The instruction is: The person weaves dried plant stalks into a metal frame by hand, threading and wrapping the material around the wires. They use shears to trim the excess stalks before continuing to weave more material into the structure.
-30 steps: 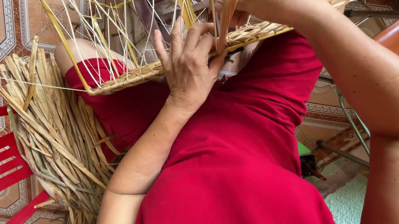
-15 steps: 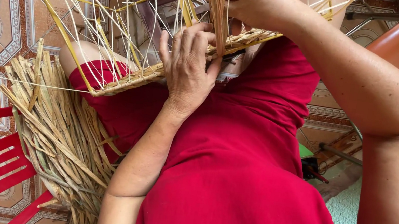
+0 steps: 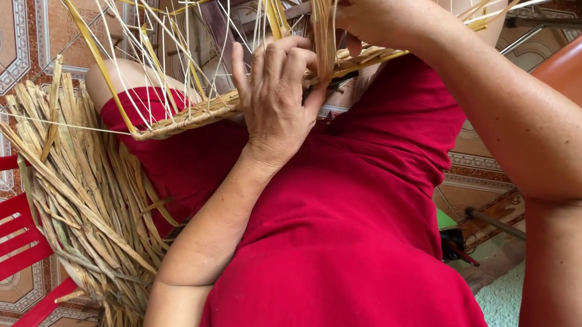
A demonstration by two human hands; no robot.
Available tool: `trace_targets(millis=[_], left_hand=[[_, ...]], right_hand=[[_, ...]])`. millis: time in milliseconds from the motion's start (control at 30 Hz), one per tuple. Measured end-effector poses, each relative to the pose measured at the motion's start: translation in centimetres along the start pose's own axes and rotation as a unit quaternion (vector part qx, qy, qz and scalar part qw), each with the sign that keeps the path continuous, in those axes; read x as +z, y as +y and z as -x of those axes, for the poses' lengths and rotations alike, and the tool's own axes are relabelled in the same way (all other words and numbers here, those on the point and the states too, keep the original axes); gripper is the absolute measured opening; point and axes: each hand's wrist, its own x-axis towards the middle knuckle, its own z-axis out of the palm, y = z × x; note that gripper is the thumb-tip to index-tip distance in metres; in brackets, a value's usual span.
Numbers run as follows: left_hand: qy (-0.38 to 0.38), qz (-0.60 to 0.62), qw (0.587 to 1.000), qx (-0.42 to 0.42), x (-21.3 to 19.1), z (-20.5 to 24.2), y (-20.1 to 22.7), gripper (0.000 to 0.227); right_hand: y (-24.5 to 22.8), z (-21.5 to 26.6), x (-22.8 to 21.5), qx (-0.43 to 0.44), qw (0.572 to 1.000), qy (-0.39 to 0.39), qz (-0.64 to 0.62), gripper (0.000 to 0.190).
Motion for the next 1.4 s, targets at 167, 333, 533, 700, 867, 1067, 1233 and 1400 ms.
trace_targets(millis=[167,333,533,700,867,1067,1233,1400], left_hand=[[-0.038,0.074,0.996,-0.008,-1.5,-0.3,0.2,0.027],[-0.043,0.067,0.997,-0.02,-1.4,-0.8,0.6,0.017],[-0.075,0.064,0.993,-0.064,-1.7,-1.5,1.0,0.022],[-0.104,0.062,0.989,-0.089,-1.6,-1.4,0.9,0.021],[-0.064,0.041,0.996,-0.056,-0.8,-1.1,0.3,0.025],[-0.073,0.062,0.994,-0.058,-1.0,-1.2,0.6,0.025],[-0.071,0.054,0.995,-0.054,-0.6,-1.1,0.3,0.027],[-0.068,0.044,0.995,-0.052,-0.7,-1.1,0.4,0.026]], right_hand=[[0.8,0.0,0.8,0.032,0.998,-0.023,0.056,0.014],[-1.1,5.1,-0.7,-0.173,0.942,0.143,0.249,0.016],[-3.5,12.2,2.8,-0.12,0.949,0.25,0.149,0.017],[-0.4,10.4,7.8,-0.152,0.942,0.264,0.143,0.031],[1.1,12.1,6.9,-0.202,0.953,0.226,-0.013,0.015],[0.7,22.4,-0.7,-0.328,0.903,-0.111,-0.254,0.012],[0.5,18.1,3.8,-0.207,0.958,0.16,-0.116,0.031],[2.0,13.8,8.2,-0.235,0.947,0.219,0.027,0.049]])
